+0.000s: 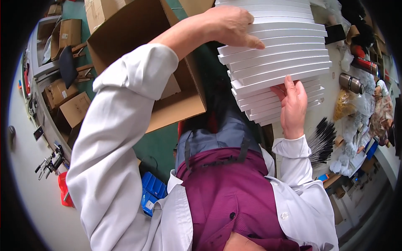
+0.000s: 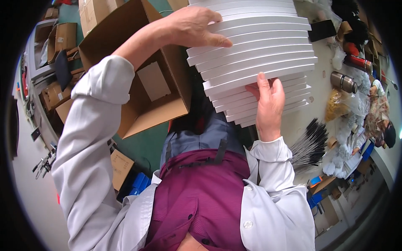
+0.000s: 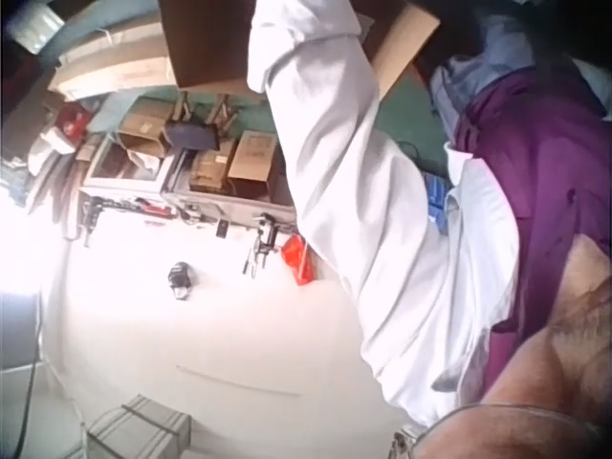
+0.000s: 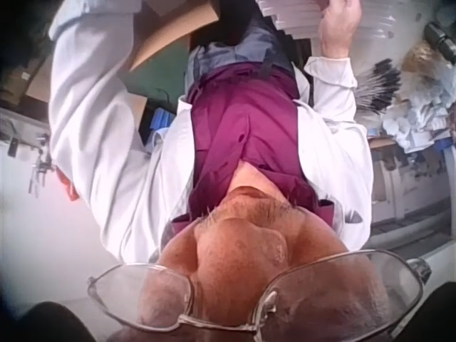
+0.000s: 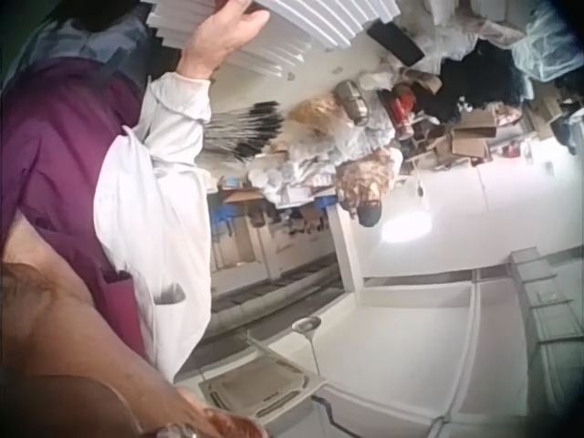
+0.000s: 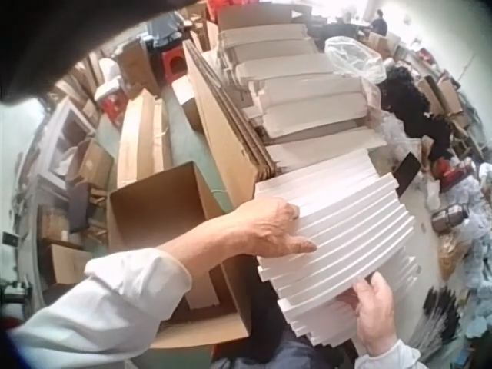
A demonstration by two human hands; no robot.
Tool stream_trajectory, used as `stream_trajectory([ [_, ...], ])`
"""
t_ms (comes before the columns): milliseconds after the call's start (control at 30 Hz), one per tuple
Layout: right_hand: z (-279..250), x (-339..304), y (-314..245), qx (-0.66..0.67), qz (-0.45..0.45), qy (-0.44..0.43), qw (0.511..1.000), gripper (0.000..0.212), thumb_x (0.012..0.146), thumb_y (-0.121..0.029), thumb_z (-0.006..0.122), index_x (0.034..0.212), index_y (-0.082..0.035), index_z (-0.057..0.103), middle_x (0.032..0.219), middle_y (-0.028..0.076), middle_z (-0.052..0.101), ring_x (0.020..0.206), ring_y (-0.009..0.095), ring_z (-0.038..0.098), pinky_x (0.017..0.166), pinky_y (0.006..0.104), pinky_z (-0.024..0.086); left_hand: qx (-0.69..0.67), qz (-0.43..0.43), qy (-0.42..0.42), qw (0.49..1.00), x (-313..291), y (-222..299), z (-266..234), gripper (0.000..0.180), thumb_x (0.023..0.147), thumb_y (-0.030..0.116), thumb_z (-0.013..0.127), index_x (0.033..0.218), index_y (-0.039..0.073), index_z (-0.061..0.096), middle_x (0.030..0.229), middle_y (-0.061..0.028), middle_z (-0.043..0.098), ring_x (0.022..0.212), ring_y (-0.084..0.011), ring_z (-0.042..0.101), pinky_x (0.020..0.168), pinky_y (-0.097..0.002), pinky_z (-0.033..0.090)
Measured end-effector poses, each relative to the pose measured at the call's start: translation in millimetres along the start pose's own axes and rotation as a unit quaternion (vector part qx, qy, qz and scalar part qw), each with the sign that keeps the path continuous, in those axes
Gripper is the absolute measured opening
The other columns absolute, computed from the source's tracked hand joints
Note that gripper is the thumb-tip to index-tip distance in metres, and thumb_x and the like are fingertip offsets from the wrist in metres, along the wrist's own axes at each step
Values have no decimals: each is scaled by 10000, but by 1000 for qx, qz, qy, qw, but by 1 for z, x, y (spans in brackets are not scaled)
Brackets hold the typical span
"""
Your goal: Packing white plastic or foam slats into a large cardboard shipping box.
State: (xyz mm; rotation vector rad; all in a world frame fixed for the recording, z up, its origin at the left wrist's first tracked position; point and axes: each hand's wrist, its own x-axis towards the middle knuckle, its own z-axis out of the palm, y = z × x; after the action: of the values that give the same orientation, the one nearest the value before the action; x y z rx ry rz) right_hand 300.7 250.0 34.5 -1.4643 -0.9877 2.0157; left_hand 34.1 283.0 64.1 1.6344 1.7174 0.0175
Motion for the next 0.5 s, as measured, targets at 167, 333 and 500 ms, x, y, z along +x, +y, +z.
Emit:
stream_trajectory([
  [167,-8,2,-10,1,-20,45,999,218,1021,-238,547,1080,-30,566,1019,69,629,938,152,617,843,332,518,44,22,-41,998,17,22,-5,670,718,607,750,973,-13,734,899,-182,724,834,-318,706,742,-382,564],
  [333,-14,5,-19,-36,-54,75,995,292,1009,-263,580,1109,11,560,1037,78,611,931,127,587,834,291,504,-3,35,-73,997,19,35,-5,709,762,551,744,1104,-66,673,903,-260,694,858,-345,701,776,-378,553],
  [500,-29,-3,-19,-45,-47,122,990,300,985,-292,623,1067,-7,575,1031,64,610,933,117,577,830,295,495,0,78,-33,996,31,53,12,729,761,585,739,1094,-59,666,937,-260,692,896,-371,693,795,-409,548],
])
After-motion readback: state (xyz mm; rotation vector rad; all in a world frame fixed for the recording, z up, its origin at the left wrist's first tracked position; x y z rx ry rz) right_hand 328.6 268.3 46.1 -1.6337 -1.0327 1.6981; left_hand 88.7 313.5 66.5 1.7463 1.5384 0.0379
